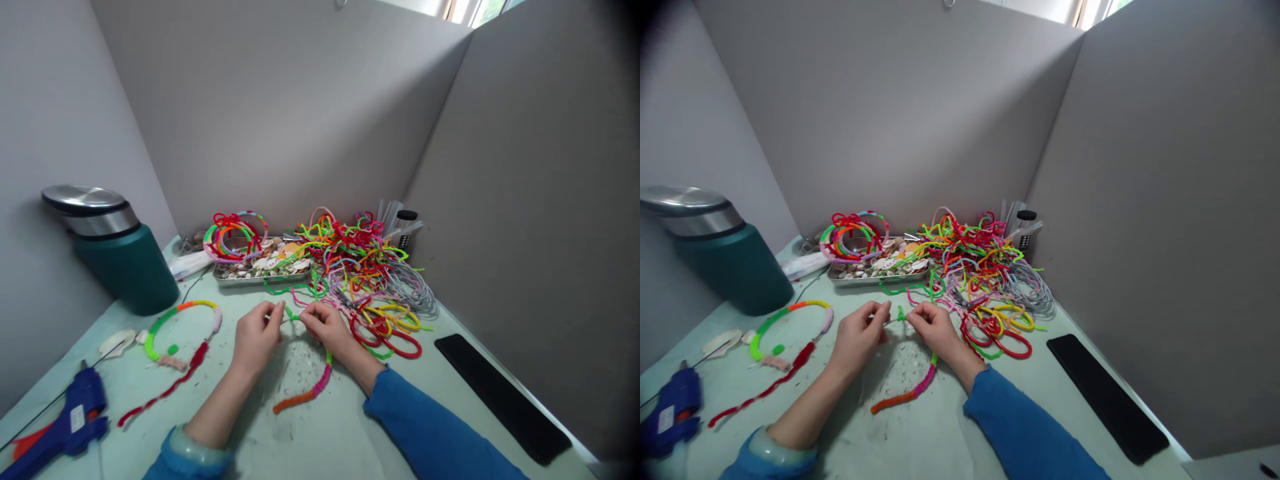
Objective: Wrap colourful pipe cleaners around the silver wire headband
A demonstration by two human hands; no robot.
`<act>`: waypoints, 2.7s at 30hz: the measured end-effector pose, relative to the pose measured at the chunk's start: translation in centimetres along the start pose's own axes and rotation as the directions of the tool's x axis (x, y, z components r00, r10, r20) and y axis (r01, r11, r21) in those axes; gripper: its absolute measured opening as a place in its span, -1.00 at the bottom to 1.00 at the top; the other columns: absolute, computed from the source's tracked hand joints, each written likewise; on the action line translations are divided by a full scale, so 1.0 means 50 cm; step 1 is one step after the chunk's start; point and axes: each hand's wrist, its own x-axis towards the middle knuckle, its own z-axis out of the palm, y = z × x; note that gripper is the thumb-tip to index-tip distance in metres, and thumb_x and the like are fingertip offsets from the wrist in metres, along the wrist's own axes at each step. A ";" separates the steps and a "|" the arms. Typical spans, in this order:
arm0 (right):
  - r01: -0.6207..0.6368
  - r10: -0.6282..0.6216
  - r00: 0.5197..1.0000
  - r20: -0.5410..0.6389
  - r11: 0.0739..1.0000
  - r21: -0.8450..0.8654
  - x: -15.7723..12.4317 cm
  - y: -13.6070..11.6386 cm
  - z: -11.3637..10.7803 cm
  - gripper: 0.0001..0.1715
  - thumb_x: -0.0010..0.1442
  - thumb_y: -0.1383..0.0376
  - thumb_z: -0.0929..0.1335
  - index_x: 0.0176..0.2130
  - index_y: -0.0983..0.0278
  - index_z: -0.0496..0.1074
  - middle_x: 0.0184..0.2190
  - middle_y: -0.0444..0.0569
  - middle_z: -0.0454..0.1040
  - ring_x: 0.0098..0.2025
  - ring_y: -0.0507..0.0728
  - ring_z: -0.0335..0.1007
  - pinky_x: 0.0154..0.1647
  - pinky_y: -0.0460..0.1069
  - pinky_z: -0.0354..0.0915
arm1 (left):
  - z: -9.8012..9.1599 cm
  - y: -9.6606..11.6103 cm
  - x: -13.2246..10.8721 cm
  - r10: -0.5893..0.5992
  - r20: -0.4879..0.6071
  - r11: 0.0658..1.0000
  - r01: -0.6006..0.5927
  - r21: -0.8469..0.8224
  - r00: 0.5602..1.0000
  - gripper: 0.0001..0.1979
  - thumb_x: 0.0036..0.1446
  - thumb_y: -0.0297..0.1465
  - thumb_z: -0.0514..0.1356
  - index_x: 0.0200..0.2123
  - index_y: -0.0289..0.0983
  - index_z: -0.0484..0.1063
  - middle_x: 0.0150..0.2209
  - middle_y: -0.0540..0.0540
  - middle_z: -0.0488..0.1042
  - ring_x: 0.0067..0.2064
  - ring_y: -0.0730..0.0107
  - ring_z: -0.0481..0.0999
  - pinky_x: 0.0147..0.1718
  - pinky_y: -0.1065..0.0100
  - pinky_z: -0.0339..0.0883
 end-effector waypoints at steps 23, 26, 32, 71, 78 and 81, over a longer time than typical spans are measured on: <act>0.001 -0.001 1.000 -0.003 1.000 -0.008 0.002 -0.002 -0.002 -0.75 0.10 0.18 0.30 -0.48 0.29 0.27 -0.72 -0.27 0.14 -0.68 -0.08 0.00 -0.66 -0.15 -0.04 | 0.003 -0.008 0.009 -0.242 0.435 0.852 0.405 -0.333 0.867 -0.68 -0.11 -0.19 0.25 -0.43 -0.37 0.41 -0.48 -0.04 0.46 -0.68 0.62 0.31 -0.70 0.53 0.16; 0.004 -0.004 1.000 0.011 1.000 -0.011 0.003 -0.002 -0.002 -0.76 0.10 0.19 0.30 -0.49 0.29 0.26 -0.72 -0.27 0.14 -0.68 -0.08 0.00 -0.66 -0.16 -0.04 | 0.008 -0.013 0.008 -0.233 0.397 0.877 0.368 -0.309 0.888 -0.70 -0.12 -0.21 0.25 -0.45 -0.36 0.39 -0.53 -0.01 0.44 -0.69 0.61 0.31 -0.71 0.53 0.15; 0.017 -0.016 0.999 0.042 0.999 -0.031 0.000 0.001 -0.002 -0.77 0.12 0.22 0.29 -0.49 0.29 0.26 -0.70 -0.26 0.16 -0.66 -0.08 0.02 -0.64 -0.16 -0.03 | 0.015 -0.019 0.006 -0.229 0.329 0.909 0.322 -0.265 0.916 -0.72 -0.13 -0.22 0.25 -0.49 -0.34 0.37 -0.59 0.03 0.40 -0.69 0.60 0.30 -0.71 0.54 0.14; -0.006 0.006 0.999 0.035 1.000 -0.010 0.000 0.001 -0.002 -0.75 0.10 0.17 0.29 -0.47 0.29 0.29 -0.72 -0.27 0.15 -0.68 -0.08 0.01 -0.66 -0.16 -0.04 | 0.009 -0.006 0.007 -0.192 0.351 0.833 0.341 -0.435 0.917 -0.70 -0.23 -0.33 0.31 -0.40 -0.32 0.33 -0.64 0.08 0.38 -0.65 0.55 0.35 -0.66 0.51 0.20; -0.032 0.032 0.999 0.038 0.999 0.022 0.001 0.001 0.000 -0.73 0.09 0.15 0.30 -0.47 0.29 0.28 -0.71 -0.27 0.15 -0.70 -0.09 0.01 -0.69 -0.16 -0.05 | 0.010 -0.005 0.008 -0.208 0.295 0.860 0.318 -0.400 0.933 -0.75 -0.24 -0.31 0.30 -0.49 -0.33 0.35 -0.58 0.03 0.44 -0.65 0.55 0.36 -0.64 0.49 0.21; -0.030 0.030 0.999 0.032 0.999 0.021 0.001 0.002 0.000 -0.73 0.08 0.14 0.30 -0.47 0.29 0.27 -0.71 -0.27 0.15 -0.70 -0.09 0.01 -0.69 -0.16 -0.05 | 0.010 -0.006 0.009 -0.184 0.301 0.873 0.297 -0.387 0.936 -0.77 -0.21 -0.31 0.28 -0.49 -0.34 0.37 -0.57 0.01 0.45 -0.64 0.55 0.37 -0.64 0.49 0.21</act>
